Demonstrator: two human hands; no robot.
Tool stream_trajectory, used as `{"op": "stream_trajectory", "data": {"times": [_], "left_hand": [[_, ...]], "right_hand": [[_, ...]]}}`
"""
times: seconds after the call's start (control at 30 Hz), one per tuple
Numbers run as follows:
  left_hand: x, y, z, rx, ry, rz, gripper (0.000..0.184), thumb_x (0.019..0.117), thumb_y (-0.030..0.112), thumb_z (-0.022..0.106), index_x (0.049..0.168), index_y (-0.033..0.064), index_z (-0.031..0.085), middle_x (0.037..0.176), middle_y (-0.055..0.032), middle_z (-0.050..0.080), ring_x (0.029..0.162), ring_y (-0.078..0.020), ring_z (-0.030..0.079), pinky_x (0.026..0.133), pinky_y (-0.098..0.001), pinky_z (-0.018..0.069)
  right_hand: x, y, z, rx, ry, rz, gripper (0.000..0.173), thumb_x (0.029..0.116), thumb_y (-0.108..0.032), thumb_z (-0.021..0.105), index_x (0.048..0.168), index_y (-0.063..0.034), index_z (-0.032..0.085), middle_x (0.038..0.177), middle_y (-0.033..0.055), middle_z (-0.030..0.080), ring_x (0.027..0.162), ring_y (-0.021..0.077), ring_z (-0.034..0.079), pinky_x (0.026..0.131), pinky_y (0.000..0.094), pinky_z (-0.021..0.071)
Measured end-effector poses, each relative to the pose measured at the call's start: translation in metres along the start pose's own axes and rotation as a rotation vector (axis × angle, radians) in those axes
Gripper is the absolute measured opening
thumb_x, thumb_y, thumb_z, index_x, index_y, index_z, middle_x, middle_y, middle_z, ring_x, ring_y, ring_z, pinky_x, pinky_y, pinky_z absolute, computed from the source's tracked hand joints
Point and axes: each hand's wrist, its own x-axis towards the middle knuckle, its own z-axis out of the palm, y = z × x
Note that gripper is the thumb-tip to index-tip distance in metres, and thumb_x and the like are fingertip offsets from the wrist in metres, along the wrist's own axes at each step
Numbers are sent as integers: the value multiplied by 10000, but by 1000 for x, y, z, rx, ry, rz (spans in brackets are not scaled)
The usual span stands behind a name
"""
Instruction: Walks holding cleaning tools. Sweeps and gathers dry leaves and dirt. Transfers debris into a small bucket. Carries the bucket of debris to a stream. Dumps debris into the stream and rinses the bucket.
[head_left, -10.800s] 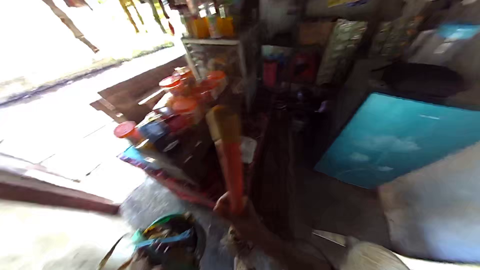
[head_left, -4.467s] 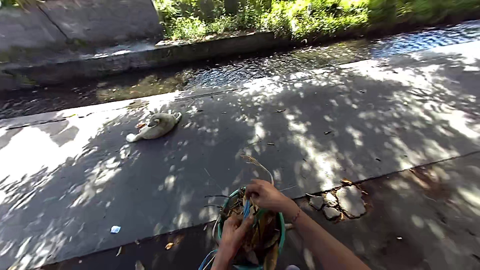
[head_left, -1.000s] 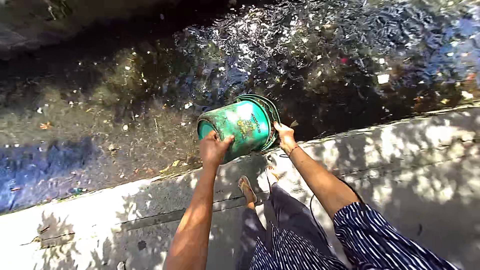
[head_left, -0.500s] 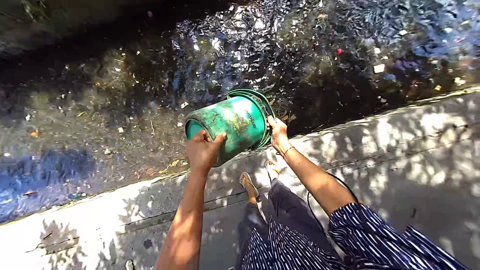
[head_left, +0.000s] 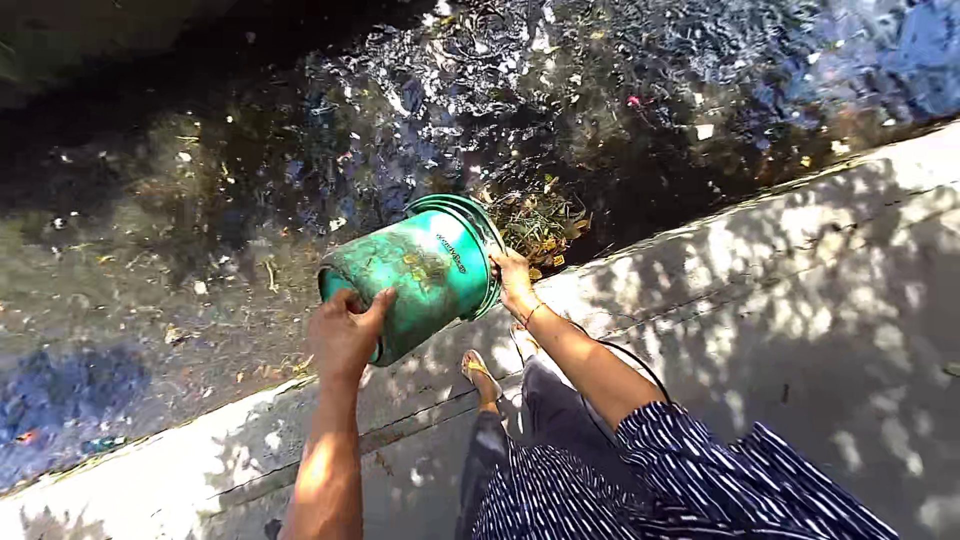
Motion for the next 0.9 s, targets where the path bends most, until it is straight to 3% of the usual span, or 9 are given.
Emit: {"op": "stream_trajectory", "data": {"times": [0.07, 0.13, 0.23, 0.3, 0.37, 0.5, 0.63, 0.73, 0.9], "left_hand": [[-16, -3, -2, 0, -7, 8, 541, 929, 409, 718, 921, -124, 627, 786, -259, 599, 756, -416, 595, 727, -638, 452], [-27, -15, 4, 2, 36, 23, 542, 923, 412, 707, 913, -124, 627, 770, -241, 603, 733, -388, 596, 706, -606, 454], [-21, -50, 25, -114, -55, -100, 509, 943, 349, 725, 999, -151, 649, 891, -279, 642, 842, -381, 617, 830, -607, 475], [-22, -76, 45, -283, -133, -232, 390, 949, 284, 725, 994, -95, 644, 876, -139, 625, 789, -192, 595, 810, -426, 515], [-37, -104, 66, -480, -210, -341, 246, 972, 173, 692, 991, -60, 614, 859, -54, 623, 741, -81, 617, 757, -288, 552], [-70, -149, 107, -941, -142, -644, 327, 1098, 168, 454, 1303, -71, 543, 1104, -148, 673, 890, -159, 677, 794, -307, 568], [-76, -142, 118, -1131, -73, -805, 632, 1122, 471, 214, 1318, -26, 551, 1058, -138, 693, 859, -185, 665, 766, -343, 549], [-72, -137, 126, -1182, -36, -830, 626, 1113, 498, 234, 1289, -2, 568, 1003, -112, 699, 796, -163, 662, 730, -333, 557], [-75, -135, 128, -986, 9, -840, 618, 1132, 434, 245, 1351, -70, 525, 1181, -205, 655, 942, -229, 648, 837, -391, 524]], "right_hand": [[-12, 0, -7, -4, 8, -26, 173, 1047, -132, 570, 889, -78, 614, 685, -40, 548, 573, 30, 507, 573, 186, 466], [-14, 6, -11, -73, -34, -130, 157, 1057, -153, 543, 974, -68, 645, 753, -38, 555, 676, 37, 521, 687, 214, 475], [-17, 7, -15, -219, -66, -125, 183, 1055, -190, 563, 1035, -32, 653, 834, 31, 589, 760, 97, 551, 740, 308, 494], [-28, -1, -19, -285, -78, -101, 184, 1036, -167, 596, 1033, 2, 669, 862, 73, 617, 774, 131, 562, 737, 348, 492], [-39, -2, -30, -346, -107, -164, 160, 1018, -149, 613, 1015, -3, 680, 796, 28, 607, 702, 76, 544, 678, 285, 482], [-59, -36, -43, -362, -222, -236, 129, 1016, -139, 604, 952, -53, 676, 723, -37, 584, 659, 34, 538, 678, 244, 488], [-82, -66, -36, -371, -398, -239, 128, 996, -79, 590, 918, -83, 692, 721, -57, 602, 639, 19, 535, 649, 213, 483], [-91, -71, -31, -421, -462, -281, 110, 983, -71, 602, 917, -86, 689, 739, -62, 605, 650, 6, 529, 654, 201, 472], [-89, -67, -29, -434, -473, -263, 98, 996, -79, 597, 980, -70, 692, 774, -45, 623, 681, 16, 555, 681, 213, 496]]}}
